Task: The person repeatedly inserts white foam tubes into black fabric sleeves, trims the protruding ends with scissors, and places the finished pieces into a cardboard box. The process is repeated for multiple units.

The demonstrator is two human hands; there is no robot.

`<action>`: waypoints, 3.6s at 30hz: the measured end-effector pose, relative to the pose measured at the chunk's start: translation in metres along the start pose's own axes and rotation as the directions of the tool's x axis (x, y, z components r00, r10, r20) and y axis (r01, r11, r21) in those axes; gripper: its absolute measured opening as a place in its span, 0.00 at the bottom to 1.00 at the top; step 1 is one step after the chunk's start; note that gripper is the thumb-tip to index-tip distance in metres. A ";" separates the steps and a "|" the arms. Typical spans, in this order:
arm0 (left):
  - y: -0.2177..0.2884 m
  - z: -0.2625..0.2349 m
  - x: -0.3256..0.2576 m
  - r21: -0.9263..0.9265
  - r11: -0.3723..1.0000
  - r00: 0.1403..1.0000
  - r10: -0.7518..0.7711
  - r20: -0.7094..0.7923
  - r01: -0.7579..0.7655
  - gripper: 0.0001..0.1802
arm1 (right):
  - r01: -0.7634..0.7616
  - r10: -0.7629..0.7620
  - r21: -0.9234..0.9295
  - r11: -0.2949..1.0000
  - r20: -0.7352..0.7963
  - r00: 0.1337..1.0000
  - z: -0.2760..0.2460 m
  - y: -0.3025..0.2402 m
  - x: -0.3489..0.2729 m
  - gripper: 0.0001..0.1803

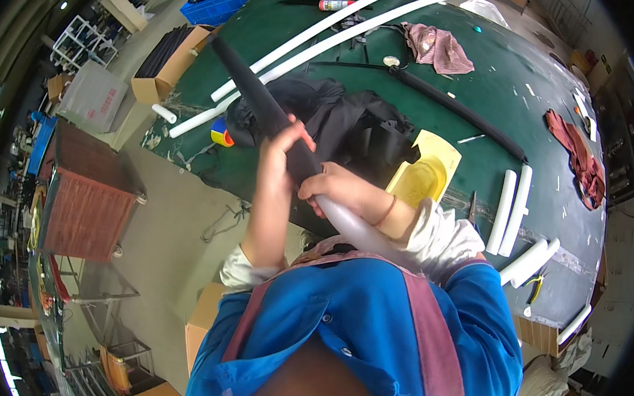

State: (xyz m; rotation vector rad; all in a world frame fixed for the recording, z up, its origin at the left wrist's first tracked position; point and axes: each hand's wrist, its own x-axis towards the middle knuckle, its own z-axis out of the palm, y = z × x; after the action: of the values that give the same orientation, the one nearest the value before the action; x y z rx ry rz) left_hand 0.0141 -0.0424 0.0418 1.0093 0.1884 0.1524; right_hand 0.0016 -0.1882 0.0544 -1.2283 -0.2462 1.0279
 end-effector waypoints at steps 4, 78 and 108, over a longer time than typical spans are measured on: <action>0.033 -0.049 0.054 -0.115 0.993 0.985 -0.002 -0.174 -0.018 0.13 | -0.037 0.024 0.094 0.995 0.141 0.990 0.010 0.011 -0.013 0.07; -0.073 -0.074 -0.080 0.810 0.543 0.812 -0.562 0.156 0.221 0.31 | -0.278 -0.878 -0.955 0.103 -0.219 0.426 -0.188 0.047 -0.124 0.37; -0.024 -0.015 -0.039 0.520 0.818 0.874 -0.420 0.246 0.247 0.16 | 0.222 -0.453 -0.478 0.850 -0.449 0.770 -0.156 0.136 -0.132 0.30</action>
State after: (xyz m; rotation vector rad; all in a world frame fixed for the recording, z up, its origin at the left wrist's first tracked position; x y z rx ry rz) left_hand -0.0263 -0.0509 0.0164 1.4571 0.0742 -0.4276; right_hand -0.0390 -0.3932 -0.0743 -1.7247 -0.2263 0.2664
